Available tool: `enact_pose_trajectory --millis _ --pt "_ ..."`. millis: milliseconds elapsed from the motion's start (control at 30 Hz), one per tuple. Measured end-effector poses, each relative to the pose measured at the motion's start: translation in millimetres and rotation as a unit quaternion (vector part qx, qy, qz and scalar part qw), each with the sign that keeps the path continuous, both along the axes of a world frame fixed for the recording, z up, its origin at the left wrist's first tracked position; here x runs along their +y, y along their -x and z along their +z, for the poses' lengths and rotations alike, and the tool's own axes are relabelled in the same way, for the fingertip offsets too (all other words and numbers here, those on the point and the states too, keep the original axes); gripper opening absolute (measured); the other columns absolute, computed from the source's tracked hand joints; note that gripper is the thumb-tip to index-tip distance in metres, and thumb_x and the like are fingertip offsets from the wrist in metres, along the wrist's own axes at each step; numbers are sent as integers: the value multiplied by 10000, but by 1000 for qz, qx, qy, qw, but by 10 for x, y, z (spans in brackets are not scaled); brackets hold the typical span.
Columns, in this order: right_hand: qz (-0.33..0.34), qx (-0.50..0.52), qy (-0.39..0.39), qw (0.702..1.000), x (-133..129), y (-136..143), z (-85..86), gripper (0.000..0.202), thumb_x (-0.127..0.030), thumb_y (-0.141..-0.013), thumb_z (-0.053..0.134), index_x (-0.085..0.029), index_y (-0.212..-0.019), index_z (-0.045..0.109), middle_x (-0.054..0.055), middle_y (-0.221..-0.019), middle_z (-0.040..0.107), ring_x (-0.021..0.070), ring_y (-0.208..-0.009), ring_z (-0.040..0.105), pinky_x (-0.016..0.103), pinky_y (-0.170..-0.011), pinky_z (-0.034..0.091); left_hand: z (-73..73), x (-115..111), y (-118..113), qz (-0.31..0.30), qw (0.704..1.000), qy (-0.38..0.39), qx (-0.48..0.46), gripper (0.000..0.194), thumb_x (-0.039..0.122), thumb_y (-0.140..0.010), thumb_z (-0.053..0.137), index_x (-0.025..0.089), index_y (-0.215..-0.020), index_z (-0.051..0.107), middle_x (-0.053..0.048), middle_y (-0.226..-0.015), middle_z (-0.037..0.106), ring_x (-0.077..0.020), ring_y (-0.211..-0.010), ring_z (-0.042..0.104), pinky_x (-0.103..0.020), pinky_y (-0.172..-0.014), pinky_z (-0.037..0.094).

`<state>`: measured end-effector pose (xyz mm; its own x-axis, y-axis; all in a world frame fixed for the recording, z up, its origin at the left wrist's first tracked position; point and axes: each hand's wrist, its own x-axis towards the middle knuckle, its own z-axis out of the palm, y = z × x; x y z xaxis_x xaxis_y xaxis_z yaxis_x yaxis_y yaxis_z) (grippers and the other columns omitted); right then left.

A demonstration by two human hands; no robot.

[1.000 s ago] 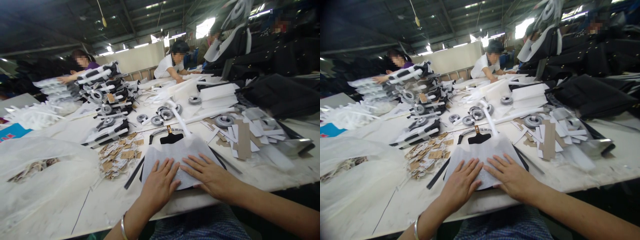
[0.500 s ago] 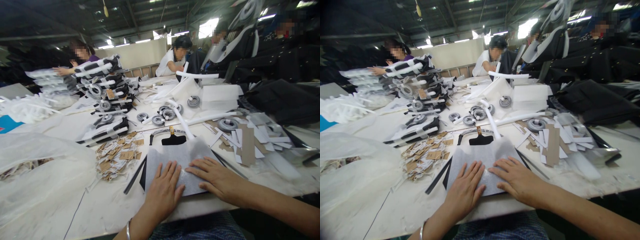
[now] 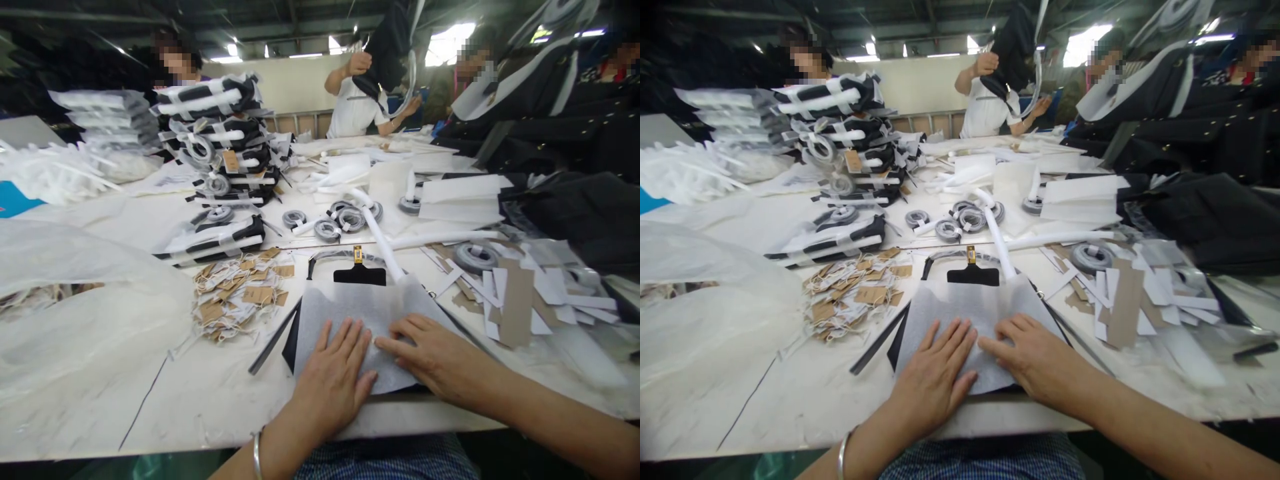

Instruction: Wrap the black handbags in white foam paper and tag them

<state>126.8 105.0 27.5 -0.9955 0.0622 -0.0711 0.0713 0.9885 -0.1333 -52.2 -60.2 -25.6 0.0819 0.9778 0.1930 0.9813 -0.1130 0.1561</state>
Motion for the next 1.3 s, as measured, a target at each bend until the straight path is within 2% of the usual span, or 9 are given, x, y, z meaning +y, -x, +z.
enact_pose_trajectory --millis 167,300,433,567,767,933,1000,1133,1300 --pt "6 9 2 1000 5 -4 -17 437 -147 -960 480 -235 -1383 546 116 -1078 598 266 -962 546 424 -871 462 -11 -2 2 1 1000 -1 -12 579 490 -1044 317 191 -1539 298 -77 -1593 360 -247 -1485 307 -519 -1214 265" --pt "13 26 -7 1000 14 -54 -60 395 -164 -960 482 -253 -1325 604 117 -1112 612 269 -1013 571 476 -965 448 -10 -10 2 2 1000 -6 -13 576 489 -1042 328 194 -1536 305 -67 -1594 363 -238 -1487 302 -506 -1219 257" --pt "8 55 -2 998 26 -127 -101 470 -188 -975 470 -233 -1443 502 127 -1271 616 268 -1159 570 495 -1081 398 -11 -11 1 4 1000 -8 -9 587 496 -1042 317 193 -1544 283 -65 -1600 350 -236 -1493 289 -507 -1219 258" --pt "12 48 -39 998 22 -128 -96 561 -197 -979 458 -217 -1533 374 131 -1557 416 306 -1416 394 563 -1149 309 4 14 -28 12 1000 -6 7 592 496 -1042 304 180 -1542 295 -80 -1597 346 -259 -1482 313 -538 -1200 289" --pt "41 -17 9 999 114 -49 -46 655 -235 -958 478 -234 -1579 270 80 -1602 347 307 -1477 295 602 -1193 218 82 -14 -83 19 999 29 36 612 504 -1031 300 111 -1488 408 -149 -1543 416 -339 -1431 394 -612 -1129 369" --pt "39 -2 69 997 218 -96 -121 659 -310 -986 492 -301 -1586 219 45 -1631 281 294 -1510 202 599 -1210 173 100 -52 111 -30 999 28 16 641 539 -1015 366 186 -1547 300 -109 -1615 289 -294 -1492 282 -542 -1188 313" --pt "13 12 61 998 211 -139 -184 647 -336 -1007 471 -311 -1591 193 47 -1643 246 291 -1514 188 599 -1215 157 120 2 229 -52 998 33 -5 657 559 -1007 385 236 -1563 251 -78 -1635 246 -262 -1506 253 -510 -1210 286" --pt "-45 23 29 998 177 -203 -261 640 -372 -1021 455 -307 -1595 180 58 -1657 191 312 -1512 190 613 -1206 180 235 200 385 -67 994 82 -41 614 569 -1008 380 299 -1549 272 -29 -1619 307 -222 -1490 299 -507 -1217 278" --pt "-50 10 56 997 193 -215 -248 637 -407 -1014 468 -312 -1589 210 54 -1653 210 325 -1500 227 617 -1192 222 404 417 462 -81 983 155 -52 587 596 -1009 333 320 -1527 327 -29 -1605 341 -232 -1464 354 -515 -1186 338"
